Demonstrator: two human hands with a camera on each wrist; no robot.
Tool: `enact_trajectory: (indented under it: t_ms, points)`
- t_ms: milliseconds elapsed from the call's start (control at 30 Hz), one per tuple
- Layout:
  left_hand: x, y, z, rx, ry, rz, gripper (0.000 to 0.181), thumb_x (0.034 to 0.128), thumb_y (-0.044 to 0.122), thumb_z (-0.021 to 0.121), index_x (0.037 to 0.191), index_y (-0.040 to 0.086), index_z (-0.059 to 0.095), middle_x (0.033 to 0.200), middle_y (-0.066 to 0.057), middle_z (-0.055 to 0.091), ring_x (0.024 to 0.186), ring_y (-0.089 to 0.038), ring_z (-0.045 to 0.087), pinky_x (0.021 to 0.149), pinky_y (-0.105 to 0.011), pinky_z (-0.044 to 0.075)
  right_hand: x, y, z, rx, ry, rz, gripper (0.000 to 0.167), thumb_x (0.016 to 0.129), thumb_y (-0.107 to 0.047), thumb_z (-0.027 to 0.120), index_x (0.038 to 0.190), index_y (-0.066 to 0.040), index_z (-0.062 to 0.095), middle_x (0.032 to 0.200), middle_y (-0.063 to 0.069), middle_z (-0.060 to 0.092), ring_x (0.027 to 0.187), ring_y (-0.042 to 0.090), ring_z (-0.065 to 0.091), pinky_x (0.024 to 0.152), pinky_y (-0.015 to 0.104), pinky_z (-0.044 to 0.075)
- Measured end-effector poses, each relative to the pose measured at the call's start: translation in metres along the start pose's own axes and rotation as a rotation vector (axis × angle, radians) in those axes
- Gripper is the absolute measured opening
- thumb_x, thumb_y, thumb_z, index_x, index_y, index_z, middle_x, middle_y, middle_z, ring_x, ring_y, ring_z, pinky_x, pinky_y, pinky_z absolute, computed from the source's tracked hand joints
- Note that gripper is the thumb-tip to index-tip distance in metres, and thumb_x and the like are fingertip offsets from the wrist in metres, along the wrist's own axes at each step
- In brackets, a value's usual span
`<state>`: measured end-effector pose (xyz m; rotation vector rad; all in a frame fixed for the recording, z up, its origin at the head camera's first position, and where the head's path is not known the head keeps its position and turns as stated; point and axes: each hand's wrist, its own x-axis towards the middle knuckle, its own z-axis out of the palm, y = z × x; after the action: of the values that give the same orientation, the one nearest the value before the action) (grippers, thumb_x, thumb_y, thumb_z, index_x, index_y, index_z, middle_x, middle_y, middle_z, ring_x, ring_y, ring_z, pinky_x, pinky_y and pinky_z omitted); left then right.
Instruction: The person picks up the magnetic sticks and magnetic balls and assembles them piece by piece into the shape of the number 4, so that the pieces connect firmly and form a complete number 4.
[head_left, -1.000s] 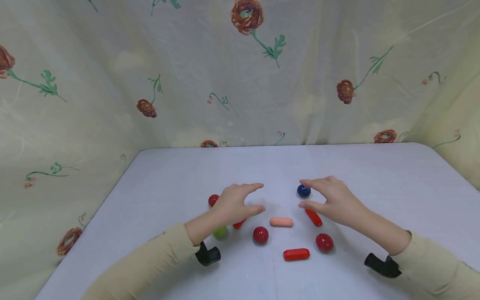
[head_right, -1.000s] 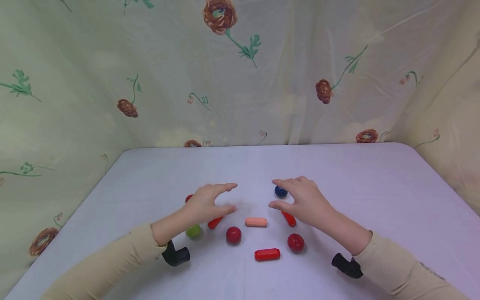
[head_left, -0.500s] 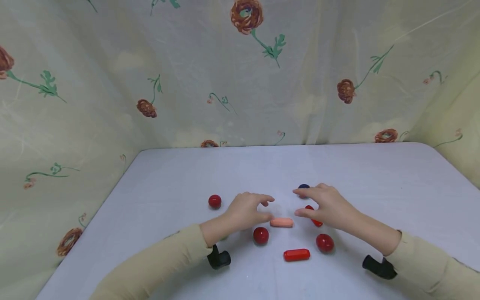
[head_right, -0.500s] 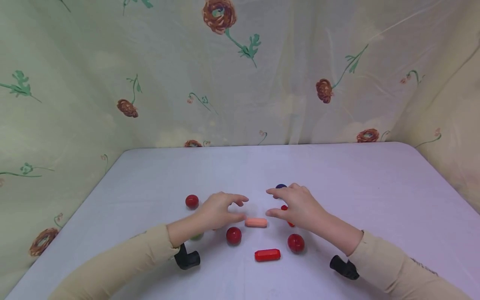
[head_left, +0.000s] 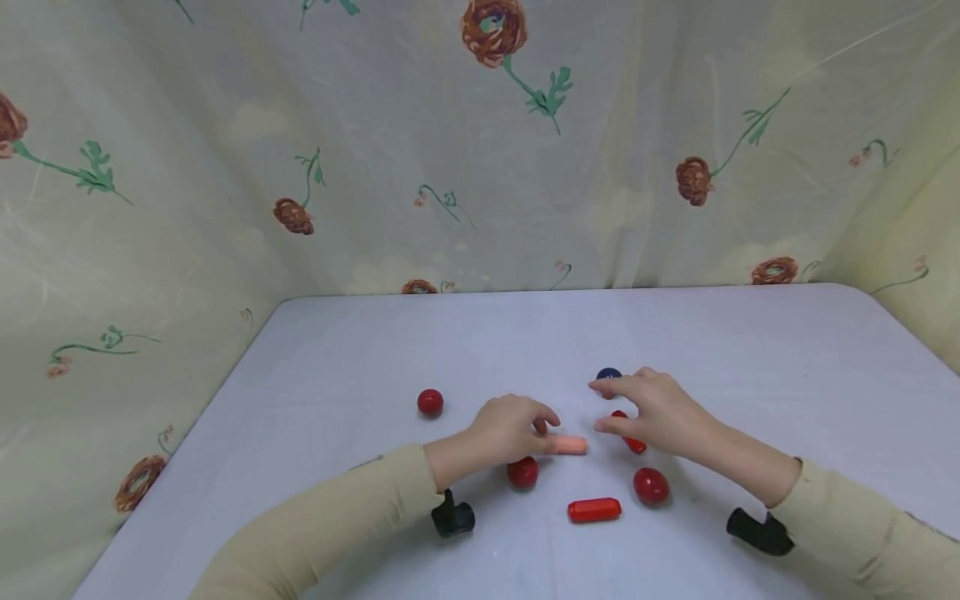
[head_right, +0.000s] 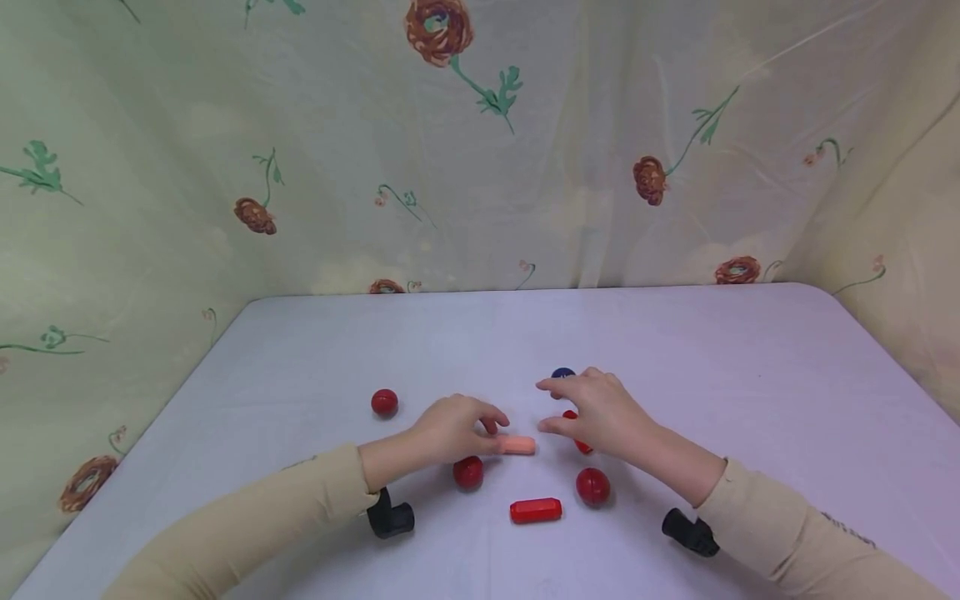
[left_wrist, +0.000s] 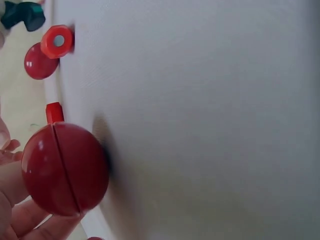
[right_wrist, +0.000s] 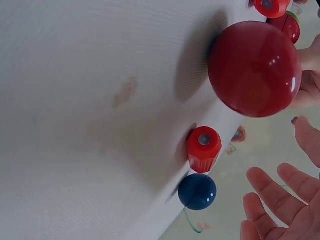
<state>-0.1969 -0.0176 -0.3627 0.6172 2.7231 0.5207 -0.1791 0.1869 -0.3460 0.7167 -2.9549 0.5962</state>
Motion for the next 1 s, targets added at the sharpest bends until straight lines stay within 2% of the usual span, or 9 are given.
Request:
enact_trajectory:
  t_ms: [267, 467, 600, 800, 1000]
  points:
    - [0.003, 0.003, 0.003, 0.102, 0.010, 0.036, 0.028, 0.0816, 0.028, 0.069, 0.108, 0.020, 0.068, 0.084, 0.007, 0.065, 0.073, -0.007, 0.051, 0.062, -0.019, 0.040, 0.002, 0.004, -0.002, -0.013, 0.011, 0.034, 0.049, 0.075, -0.027, 0.074, 0.118, -0.006, 0.060, 0.097, 0.008, 0.064, 0.089, 0.026, 0.053, 0.060, 0.025, 0.044]
    - [0.005, 0.003, 0.005, 0.152, 0.022, 0.061, 0.021, 0.0815, 0.027, 0.069, 0.101, 0.019, 0.071, 0.082, 0.008, 0.064, 0.072, -0.006, 0.049, 0.061, -0.019, 0.038, 0.005, 0.010, -0.005, -0.002, 0.004, 0.042, 0.049, 0.076, -0.026, 0.073, 0.119, -0.005, 0.060, 0.102, 0.012, 0.065, 0.091, 0.028, 0.053, 0.064, 0.030, 0.048]
    - [0.005, 0.004, 0.006, 0.164, 0.028, 0.053, 0.020, 0.0809, 0.028, 0.070, 0.099, 0.020, 0.071, 0.081, 0.009, 0.064, 0.071, -0.006, 0.048, 0.062, -0.020, 0.037, 0.009, 0.017, -0.004, -0.002, 0.013, 0.049, 0.049, 0.077, -0.025, 0.073, 0.120, -0.005, 0.059, 0.105, 0.014, 0.064, 0.094, 0.030, 0.053, 0.069, 0.038, 0.051]
    - [0.007, 0.006, 0.006, 0.182, 0.025, 0.027, 0.020, 0.0809, 0.031, 0.069, 0.099, 0.022, 0.072, 0.078, 0.009, 0.062, 0.070, -0.007, 0.048, 0.058, -0.019, 0.037, 0.017, 0.028, -0.003, -0.014, 0.032, 0.037, 0.047, 0.077, -0.019, 0.073, 0.119, -0.002, 0.059, 0.110, 0.018, 0.063, 0.099, 0.034, 0.055, 0.078, 0.048, 0.048]
    - [0.010, 0.007, 0.005, 0.164, 0.012, -0.008, 0.020, 0.0808, 0.031, 0.069, 0.099, 0.022, 0.071, 0.076, 0.009, 0.061, 0.070, -0.008, 0.049, 0.058, -0.019, 0.038, 0.024, 0.035, -0.002, 0.002, -0.006, 0.077, 0.046, 0.078, -0.018, 0.072, 0.120, -0.002, 0.058, 0.112, 0.020, 0.061, 0.102, 0.037, 0.053, 0.082, 0.052, 0.046]
